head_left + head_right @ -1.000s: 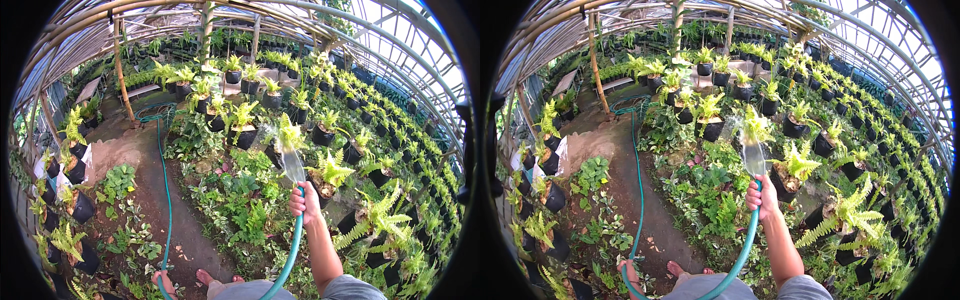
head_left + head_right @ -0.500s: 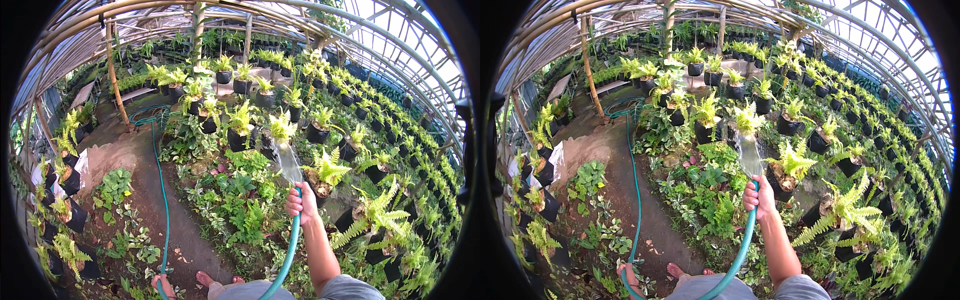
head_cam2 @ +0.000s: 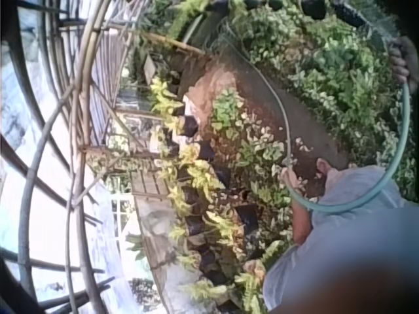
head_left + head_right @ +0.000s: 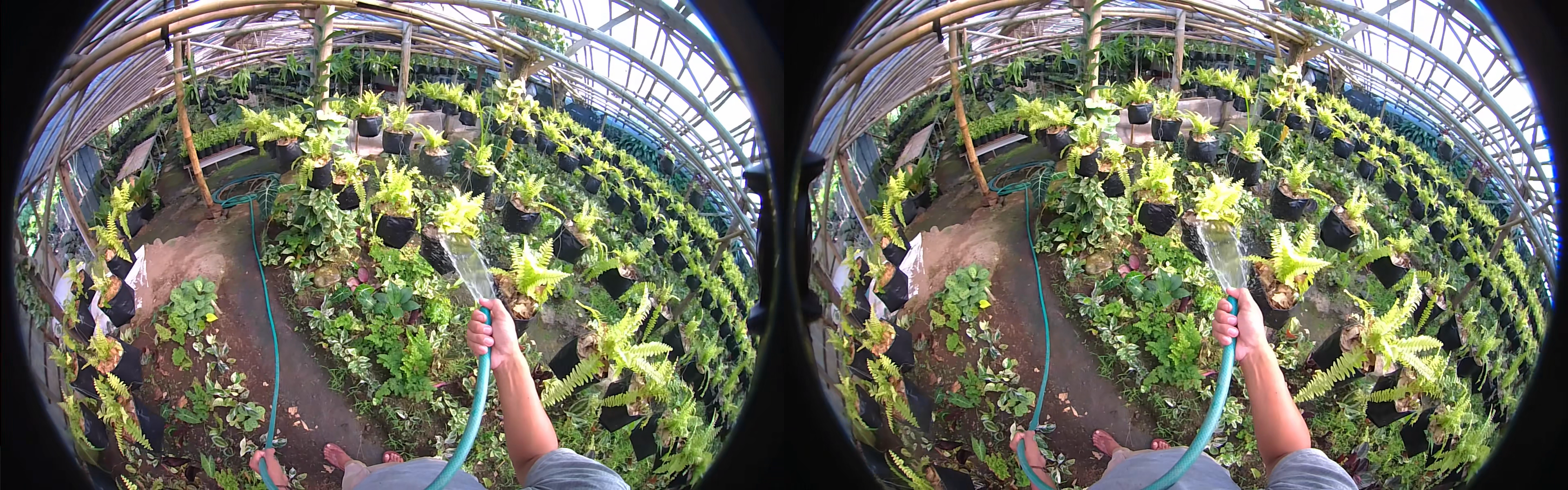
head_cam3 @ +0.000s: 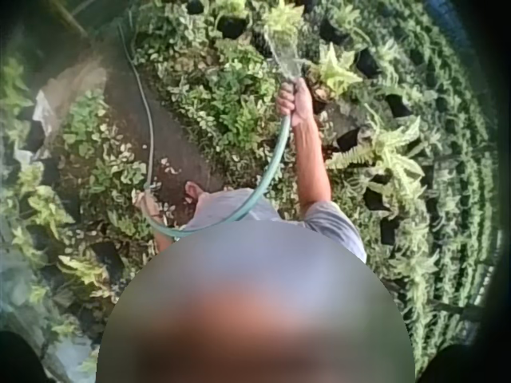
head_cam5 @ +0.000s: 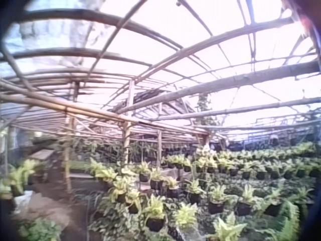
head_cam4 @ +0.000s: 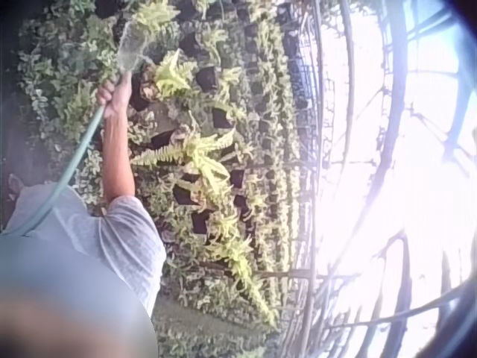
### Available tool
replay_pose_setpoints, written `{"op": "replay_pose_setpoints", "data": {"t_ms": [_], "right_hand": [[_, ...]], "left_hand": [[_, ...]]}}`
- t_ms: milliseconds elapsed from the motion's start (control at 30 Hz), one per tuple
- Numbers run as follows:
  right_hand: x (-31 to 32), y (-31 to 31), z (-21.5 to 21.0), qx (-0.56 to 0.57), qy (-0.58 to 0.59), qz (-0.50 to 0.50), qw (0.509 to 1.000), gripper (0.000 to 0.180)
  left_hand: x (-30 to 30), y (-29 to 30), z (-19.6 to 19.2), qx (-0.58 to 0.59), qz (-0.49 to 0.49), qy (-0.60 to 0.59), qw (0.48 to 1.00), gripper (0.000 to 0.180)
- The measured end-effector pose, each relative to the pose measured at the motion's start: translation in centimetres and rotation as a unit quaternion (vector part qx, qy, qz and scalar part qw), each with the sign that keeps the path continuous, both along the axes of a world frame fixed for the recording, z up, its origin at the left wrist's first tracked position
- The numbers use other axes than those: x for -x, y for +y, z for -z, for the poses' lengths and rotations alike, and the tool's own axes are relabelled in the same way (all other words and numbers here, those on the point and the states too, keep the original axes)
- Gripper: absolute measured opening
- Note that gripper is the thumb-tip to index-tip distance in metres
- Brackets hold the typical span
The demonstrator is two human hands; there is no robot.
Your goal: The person walks through a greenhouse and waters rows of potted ferns and other plants using a green hose. They move along the aisle, directing water onto the foliage and soil of multiple plants.
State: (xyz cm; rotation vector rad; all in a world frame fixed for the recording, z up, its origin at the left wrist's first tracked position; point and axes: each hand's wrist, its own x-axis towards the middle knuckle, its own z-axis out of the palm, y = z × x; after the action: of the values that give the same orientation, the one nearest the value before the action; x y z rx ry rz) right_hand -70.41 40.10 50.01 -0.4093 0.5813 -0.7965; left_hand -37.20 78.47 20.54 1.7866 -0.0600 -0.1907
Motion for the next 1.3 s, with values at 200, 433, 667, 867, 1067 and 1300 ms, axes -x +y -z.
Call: {"op": "replay_pose_setpoints", "data": {"t_ms": [200, 433, 667, 867, 1067, 1300], "right_hand": [[0.1, 0.4, 0.1, 0.005, 0.004, -0.011, 1.000, 0.037], [0.1, 0.9, 0.4, -0.018, 0.007, -0.008, 1.000, 0.038], [0.5, 1.1, 0.5, -0.015, -0.004, -0.010, 1.000, 0.038], [0.6, 1.1, 0.2, -0.013, 0.005, 0.001, 1.000, 0.038], [0.6, 1.1, -0.1, -0.011, -0.004, 0.002, 1.000, 0.037], [0.6, 0.9, -0.1, -0.004, 0.007, 0.013, 1.000, 0.037]], "left_hand": [[-1.4, 0.9, 4.1, -0.009, -0.040, -0.039, 0.998, 0.037], [0.4, 0.1, -0.3, -0.001, -0.029, 0.005, 1.000, 0.037], [3.0, -1.4, -4.0, 0.022, -0.030, -0.068, 0.997, 0.037], [2.1, -1.2, -4.3, 0.025, -0.029, 0.040, 0.998, 0.038], [2.2, -1.1, -3.7, 0.010, -0.039, 0.026, 0.999, 0.038], [1.4, -0.7, -1.3, 0.033, -0.059, 0.014, 0.998, 0.033]]}}
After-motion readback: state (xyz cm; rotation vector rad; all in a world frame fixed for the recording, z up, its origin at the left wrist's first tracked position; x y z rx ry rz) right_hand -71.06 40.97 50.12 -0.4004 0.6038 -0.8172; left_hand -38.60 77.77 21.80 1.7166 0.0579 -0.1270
